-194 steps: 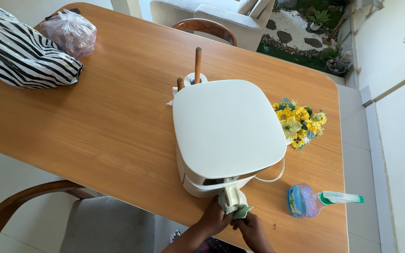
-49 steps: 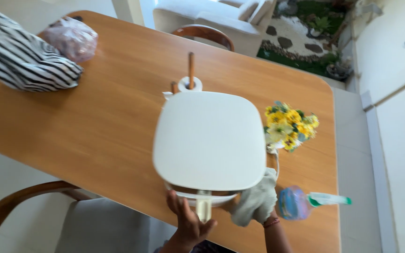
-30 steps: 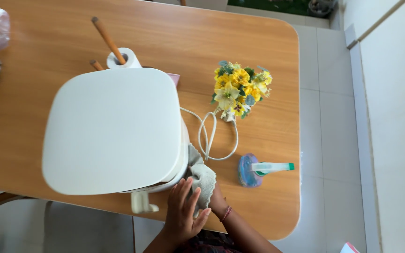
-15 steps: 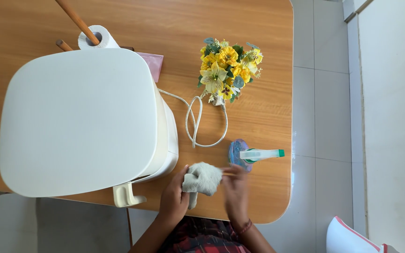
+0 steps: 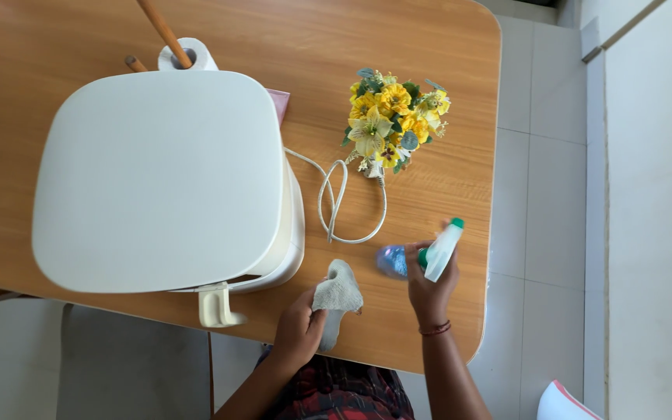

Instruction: Cleaning the exterior and interior components of an air fryer using a spray and cloth.

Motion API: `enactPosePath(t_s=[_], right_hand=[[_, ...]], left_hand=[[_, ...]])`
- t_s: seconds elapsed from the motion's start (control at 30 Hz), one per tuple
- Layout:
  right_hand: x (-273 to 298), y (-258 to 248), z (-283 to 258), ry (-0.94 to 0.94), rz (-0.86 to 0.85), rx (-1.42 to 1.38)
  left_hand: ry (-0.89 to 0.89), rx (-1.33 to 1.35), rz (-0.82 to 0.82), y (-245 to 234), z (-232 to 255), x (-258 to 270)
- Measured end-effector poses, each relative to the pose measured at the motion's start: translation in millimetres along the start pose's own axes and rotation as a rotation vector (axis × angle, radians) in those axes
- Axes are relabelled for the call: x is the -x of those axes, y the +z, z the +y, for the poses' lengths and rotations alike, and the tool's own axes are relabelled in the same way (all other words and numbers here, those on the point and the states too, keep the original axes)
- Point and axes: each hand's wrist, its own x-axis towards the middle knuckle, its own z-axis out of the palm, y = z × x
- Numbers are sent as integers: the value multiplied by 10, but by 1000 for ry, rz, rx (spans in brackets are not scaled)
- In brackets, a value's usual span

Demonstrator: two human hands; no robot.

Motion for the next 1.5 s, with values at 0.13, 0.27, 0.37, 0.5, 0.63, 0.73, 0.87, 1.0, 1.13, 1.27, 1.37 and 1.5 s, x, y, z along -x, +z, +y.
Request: enactPosePath(t_s=[0.13, 0.27, 0.37, 0.5, 0.63, 0.73, 0.87, 1.0, 1.13, 1.27, 1.37, 1.5], right_hand=[[-11, 16, -433, -82, -183, -77], [60, 75, -1089, -236, -525, -112], [162, 138, -1275, -311, -743, -69], [227, 253, -1508, -342, -911, -95], [261, 348, -1558, -457, -897, -123], [269, 364, -1528, -346, -897, -17], [199, 403, -1476, -412, -869, -61], [168, 410, -1284, -412, -741, -53], [91, 406, -1476, -297, -708, -38], [58, 409, -1466, -456, -698, -44], [25, 366, -1208, -389, -576, 12], [-96, 214, -772, -343, -274, 141]], left_hand=[[-92, -14, 49, -42, -91, 47], [40, -28, 154, -63, -158, 52], [28, 24, 182, -53, -192, 50], [-62, 112, 161, -8, -289, 53], [-129, 103, 153, 7, -325, 37], [-204, 118, 131, 6, -314, 46], [-177, 121, 155, -12, -309, 29], [-129, 133, 153, -40, -226, 0], [-120, 124, 156, -51, -199, -34], [-166, 122, 140, -55, -151, -45], [-126, 128, 118, -51, -157, -44], [-177, 126, 52, -14, -212, -44]])
